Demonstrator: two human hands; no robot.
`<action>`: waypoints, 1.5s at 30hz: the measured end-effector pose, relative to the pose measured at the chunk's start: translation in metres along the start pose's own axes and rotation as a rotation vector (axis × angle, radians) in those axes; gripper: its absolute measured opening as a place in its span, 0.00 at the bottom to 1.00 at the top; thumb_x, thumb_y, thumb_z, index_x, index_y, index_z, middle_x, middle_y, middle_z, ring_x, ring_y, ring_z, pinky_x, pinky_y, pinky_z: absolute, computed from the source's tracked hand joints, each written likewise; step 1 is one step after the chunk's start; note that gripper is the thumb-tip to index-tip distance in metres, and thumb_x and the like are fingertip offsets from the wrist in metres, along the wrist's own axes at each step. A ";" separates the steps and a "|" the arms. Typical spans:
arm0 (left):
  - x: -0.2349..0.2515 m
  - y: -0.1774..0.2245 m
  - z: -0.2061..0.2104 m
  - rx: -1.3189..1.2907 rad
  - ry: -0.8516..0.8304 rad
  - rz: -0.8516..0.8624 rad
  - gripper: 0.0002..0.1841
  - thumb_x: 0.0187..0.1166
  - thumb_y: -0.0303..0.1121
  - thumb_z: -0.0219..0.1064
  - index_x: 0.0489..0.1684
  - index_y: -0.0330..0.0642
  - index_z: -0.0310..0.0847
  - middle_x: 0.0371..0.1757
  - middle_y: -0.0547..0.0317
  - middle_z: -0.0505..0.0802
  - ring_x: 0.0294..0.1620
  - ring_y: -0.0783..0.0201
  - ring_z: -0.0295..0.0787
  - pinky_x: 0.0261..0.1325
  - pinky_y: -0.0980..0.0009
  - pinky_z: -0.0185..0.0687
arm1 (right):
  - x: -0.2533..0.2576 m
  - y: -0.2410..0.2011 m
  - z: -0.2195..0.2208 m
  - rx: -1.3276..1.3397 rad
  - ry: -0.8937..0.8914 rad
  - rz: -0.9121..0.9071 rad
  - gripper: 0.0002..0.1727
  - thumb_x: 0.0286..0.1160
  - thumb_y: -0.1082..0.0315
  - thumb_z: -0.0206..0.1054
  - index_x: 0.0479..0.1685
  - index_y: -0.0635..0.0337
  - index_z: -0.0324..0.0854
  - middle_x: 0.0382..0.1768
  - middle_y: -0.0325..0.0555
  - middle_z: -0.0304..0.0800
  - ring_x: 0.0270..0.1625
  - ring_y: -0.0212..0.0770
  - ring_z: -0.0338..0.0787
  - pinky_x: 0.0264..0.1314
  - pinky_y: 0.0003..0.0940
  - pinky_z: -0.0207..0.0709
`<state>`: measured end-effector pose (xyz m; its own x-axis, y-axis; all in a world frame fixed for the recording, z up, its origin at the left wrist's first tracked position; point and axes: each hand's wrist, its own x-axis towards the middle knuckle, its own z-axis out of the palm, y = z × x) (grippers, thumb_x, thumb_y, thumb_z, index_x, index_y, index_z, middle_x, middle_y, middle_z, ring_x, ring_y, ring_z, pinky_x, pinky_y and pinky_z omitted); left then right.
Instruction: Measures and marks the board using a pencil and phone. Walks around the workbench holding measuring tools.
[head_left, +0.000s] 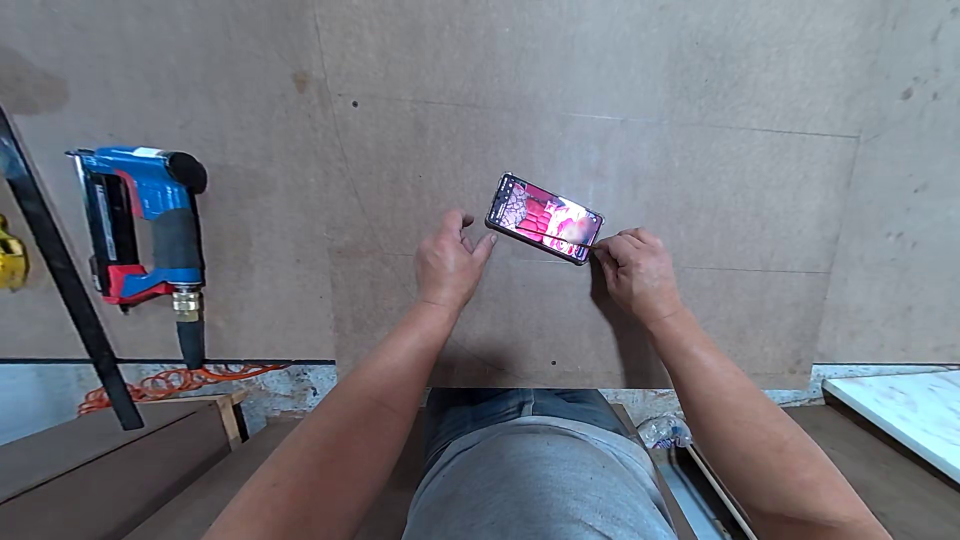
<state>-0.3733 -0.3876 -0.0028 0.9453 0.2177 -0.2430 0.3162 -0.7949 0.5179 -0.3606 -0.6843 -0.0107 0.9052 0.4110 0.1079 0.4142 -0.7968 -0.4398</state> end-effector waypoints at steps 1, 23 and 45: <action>0.000 0.000 0.000 0.003 -0.002 -0.001 0.26 0.78 0.51 0.74 0.65 0.43 0.82 0.30 0.52 0.89 0.30 0.52 0.87 0.39 0.47 0.84 | 0.000 0.000 0.000 -0.003 0.000 0.001 0.13 0.87 0.61 0.60 0.43 0.53 0.91 0.44 0.41 0.96 0.60 0.45 0.90 0.67 0.45 0.79; -0.001 0.001 -0.002 0.004 -0.014 0.009 0.26 0.79 0.51 0.73 0.66 0.42 0.81 0.30 0.52 0.89 0.30 0.51 0.87 0.39 0.47 0.84 | 0.000 -0.001 -0.001 -0.002 -0.016 0.011 0.13 0.88 0.61 0.61 0.42 0.54 0.90 0.43 0.42 0.96 0.60 0.45 0.91 0.68 0.44 0.79; 0.001 -0.001 -0.001 0.009 -0.008 0.020 0.26 0.78 0.50 0.74 0.66 0.41 0.81 0.30 0.52 0.89 0.30 0.52 0.87 0.39 0.47 0.84 | 0.001 -0.001 0.001 -0.003 0.007 0.005 0.13 0.87 0.61 0.61 0.42 0.53 0.91 0.43 0.41 0.96 0.60 0.45 0.91 0.71 0.44 0.77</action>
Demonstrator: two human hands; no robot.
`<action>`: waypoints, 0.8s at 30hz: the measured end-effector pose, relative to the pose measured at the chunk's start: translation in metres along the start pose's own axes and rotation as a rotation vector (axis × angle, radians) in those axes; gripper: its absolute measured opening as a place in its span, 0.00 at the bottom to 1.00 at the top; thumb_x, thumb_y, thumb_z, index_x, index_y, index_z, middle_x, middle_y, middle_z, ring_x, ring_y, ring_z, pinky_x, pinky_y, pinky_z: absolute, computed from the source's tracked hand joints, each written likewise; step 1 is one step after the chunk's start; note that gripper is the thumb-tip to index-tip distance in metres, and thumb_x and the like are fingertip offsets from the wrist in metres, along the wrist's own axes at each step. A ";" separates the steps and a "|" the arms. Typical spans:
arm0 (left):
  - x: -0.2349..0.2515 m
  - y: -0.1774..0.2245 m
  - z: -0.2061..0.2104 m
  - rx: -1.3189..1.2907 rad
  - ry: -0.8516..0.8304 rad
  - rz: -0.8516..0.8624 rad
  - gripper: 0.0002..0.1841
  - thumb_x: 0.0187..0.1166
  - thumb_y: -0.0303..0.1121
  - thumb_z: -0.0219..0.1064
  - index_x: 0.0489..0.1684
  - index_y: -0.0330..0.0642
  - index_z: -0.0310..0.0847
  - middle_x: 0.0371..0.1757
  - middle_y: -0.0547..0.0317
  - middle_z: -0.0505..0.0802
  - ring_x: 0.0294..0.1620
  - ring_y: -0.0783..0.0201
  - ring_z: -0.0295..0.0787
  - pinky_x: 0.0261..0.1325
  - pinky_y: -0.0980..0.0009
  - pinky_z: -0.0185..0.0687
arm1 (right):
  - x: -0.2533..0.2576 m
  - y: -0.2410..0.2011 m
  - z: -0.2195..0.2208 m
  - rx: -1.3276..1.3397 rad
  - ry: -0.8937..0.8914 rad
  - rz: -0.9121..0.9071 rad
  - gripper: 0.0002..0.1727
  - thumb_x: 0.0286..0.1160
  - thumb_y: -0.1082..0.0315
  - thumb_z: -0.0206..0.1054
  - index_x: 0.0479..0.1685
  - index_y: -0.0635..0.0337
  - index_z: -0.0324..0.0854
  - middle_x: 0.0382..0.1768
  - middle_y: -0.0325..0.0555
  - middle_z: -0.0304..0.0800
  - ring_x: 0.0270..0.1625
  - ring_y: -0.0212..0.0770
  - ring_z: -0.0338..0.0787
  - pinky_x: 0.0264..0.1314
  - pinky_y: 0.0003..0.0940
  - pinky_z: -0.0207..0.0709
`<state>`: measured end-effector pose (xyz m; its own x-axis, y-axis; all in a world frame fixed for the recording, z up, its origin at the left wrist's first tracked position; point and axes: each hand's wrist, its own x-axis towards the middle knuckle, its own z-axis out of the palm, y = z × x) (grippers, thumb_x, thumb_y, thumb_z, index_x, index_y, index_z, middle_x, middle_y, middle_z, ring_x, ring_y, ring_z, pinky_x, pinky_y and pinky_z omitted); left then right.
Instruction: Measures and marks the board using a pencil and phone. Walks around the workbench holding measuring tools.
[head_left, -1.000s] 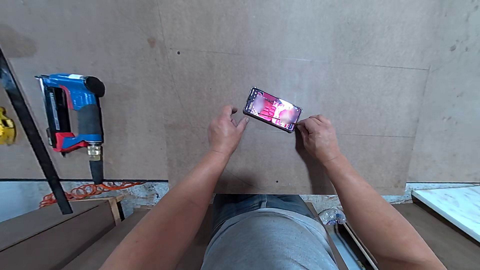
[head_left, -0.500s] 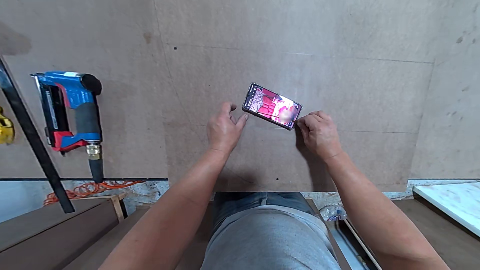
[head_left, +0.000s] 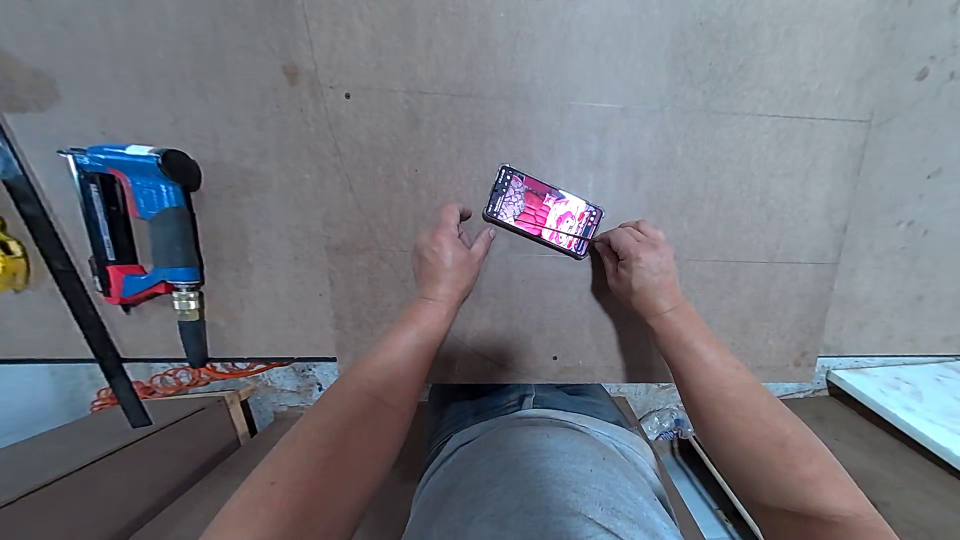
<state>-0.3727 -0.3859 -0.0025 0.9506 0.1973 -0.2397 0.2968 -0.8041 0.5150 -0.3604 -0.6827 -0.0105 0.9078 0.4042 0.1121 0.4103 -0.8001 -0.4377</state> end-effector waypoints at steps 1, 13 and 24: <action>0.000 0.000 -0.001 0.004 0.002 0.001 0.26 0.78 0.51 0.74 0.66 0.41 0.81 0.30 0.52 0.88 0.30 0.52 0.87 0.39 0.47 0.84 | 0.001 0.000 0.000 -0.003 0.006 -0.005 0.13 0.87 0.61 0.61 0.42 0.53 0.91 0.42 0.41 0.96 0.59 0.45 0.91 0.72 0.44 0.76; 0.000 0.023 -0.021 -0.286 -0.239 -0.231 0.21 0.89 0.38 0.60 0.80 0.52 0.78 0.62 0.49 0.93 0.60 0.51 0.92 0.67 0.43 0.85 | 0.019 -0.043 -0.033 0.491 -0.144 0.739 0.18 0.94 0.54 0.54 0.63 0.53 0.83 0.41 0.46 0.94 0.41 0.47 0.93 0.46 0.57 0.87; -0.037 0.034 -0.010 -1.007 -0.212 -0.483 0.20 0.93 0.30 0.48 0.78 0.33 0.70 0.50 0.47 0.95 0.46 0.57 0.97 0.55 0.59 0.93 | -0.010 -0.094 -0.007 1.135 -0.189 0.839 0.16 0.92 0.67 0.52 0.64 0.70 0.78 0.53 0.56 0.95 0.47 0.48 0.97 0.54 0.45 0.92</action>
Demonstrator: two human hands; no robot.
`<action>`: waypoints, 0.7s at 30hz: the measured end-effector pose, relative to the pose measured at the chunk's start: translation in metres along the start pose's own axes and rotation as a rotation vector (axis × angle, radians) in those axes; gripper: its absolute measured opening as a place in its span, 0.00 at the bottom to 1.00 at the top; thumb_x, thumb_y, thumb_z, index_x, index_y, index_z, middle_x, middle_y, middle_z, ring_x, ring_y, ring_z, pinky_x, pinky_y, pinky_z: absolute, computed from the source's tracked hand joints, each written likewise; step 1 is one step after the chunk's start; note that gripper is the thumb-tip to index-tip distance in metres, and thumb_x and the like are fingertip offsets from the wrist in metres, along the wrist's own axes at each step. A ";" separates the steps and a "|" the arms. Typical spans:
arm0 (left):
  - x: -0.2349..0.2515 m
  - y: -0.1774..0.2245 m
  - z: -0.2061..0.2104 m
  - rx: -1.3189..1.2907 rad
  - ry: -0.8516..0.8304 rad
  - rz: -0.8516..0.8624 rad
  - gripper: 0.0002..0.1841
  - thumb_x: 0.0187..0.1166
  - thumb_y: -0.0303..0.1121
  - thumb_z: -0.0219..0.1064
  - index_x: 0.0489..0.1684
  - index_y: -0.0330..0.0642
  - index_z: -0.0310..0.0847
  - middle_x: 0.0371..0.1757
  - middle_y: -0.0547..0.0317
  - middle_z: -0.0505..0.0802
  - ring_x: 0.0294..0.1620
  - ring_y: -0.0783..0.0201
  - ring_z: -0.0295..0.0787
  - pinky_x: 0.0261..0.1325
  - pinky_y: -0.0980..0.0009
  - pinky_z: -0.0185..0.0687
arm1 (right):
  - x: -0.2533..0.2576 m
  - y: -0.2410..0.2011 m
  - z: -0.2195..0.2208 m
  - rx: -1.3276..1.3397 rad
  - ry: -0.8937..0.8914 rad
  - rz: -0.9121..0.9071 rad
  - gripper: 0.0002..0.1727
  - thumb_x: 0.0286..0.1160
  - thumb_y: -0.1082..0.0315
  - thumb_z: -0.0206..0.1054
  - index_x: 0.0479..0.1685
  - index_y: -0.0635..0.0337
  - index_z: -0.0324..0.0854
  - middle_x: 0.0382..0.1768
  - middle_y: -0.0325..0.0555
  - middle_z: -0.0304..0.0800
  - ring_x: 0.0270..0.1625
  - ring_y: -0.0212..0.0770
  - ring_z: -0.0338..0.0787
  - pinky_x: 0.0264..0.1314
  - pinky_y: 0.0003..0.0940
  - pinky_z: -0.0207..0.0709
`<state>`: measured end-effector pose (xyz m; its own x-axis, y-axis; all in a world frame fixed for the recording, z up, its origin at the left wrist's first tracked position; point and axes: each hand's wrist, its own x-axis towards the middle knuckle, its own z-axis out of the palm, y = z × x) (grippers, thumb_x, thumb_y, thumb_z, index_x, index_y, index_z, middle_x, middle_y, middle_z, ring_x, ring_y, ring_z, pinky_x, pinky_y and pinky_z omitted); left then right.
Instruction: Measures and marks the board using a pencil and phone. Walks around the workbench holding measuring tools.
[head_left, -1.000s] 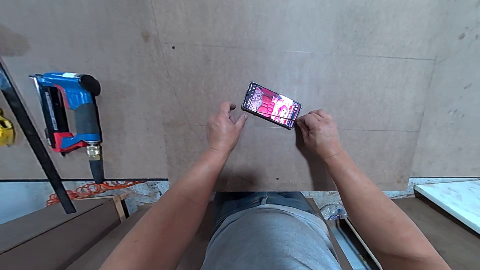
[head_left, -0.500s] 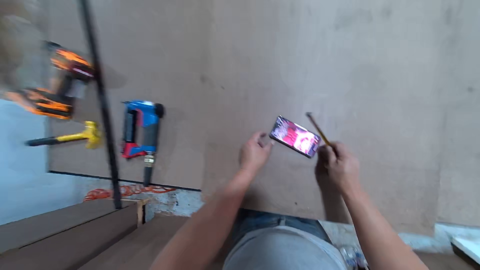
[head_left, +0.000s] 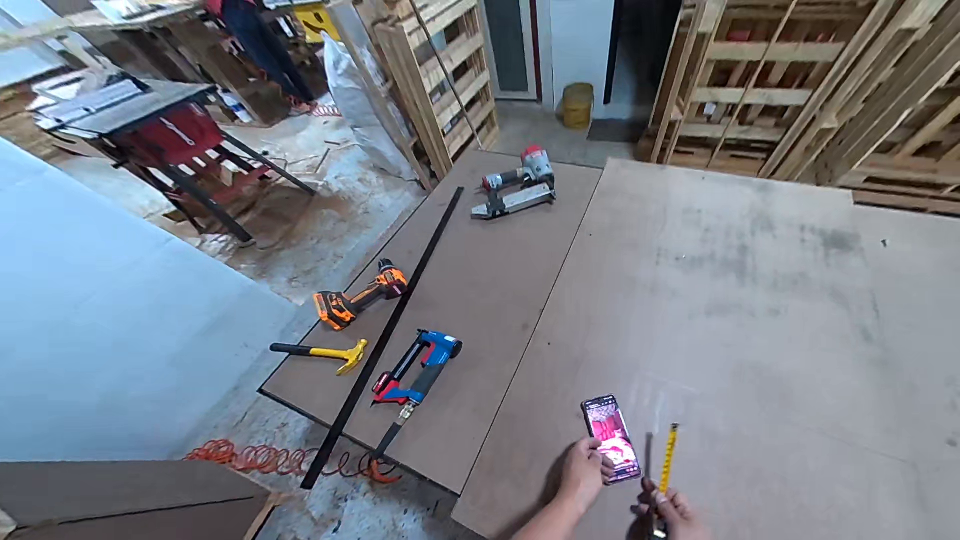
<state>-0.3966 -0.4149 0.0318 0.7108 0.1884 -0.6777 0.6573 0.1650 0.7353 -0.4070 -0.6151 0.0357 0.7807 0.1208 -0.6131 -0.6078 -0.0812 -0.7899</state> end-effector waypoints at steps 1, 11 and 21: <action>0.000 -0.002 -0.003 0.043 0.054 0.016 0.19 0.92 0.31 0.49 0.77 0.34 0.71 0.46 0.49 0.95 0.43 0.58 0.96 0.52 0.60 0.93 | -0.007 0.004 0.013 -0.048 0.002 -0.012 0.15 0.92 0.66 0.53 0.60 0.69 0.79 0.46 0.55 0.96 0.45 0.48 0.97 0.53 0.46 0.91; 0.009 0.012 -0.102 0.249 0.001 -0.016 0.20 0.92 0.33 0.54 0.78 0.35 0.72 0.62 0.46 0.93 0.58 0.56 0.95 0.65 0.57 0.90 | -0.006 0.003 0.029 0.088 0.241 -0.102 0.17 0.95 0.66 0.46 0.59 0.70 0.77 0.46 0.56 0.93 0.43 0.48 0.94 0.50 0.45 0.90; 0.008 0.012 -0.117 0.241 -0.122 -0.018 0.23 0.89 0.35 0.61 0.80 0.38 0.70 0.65 0.49 0.93 0.63 0.57 0.93 0.71 0.57 0.86 | 0.025 -0.023 0.044 -0.086 0.013 0.059 0.17 0.95 0.61 0.50 0.60 0.62 0.82 0.45 0.51 0.94 0.42 0.44 0.93 0.50 0.42 0.87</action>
<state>-0.4123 -0.2984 0.0359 0.7136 0.0667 -0.6973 0.7005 -0.0707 0.7101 -0.3803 -0.5665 0.0393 0.7463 0.1007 -0.6579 -0.6381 -0.1730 -0.7503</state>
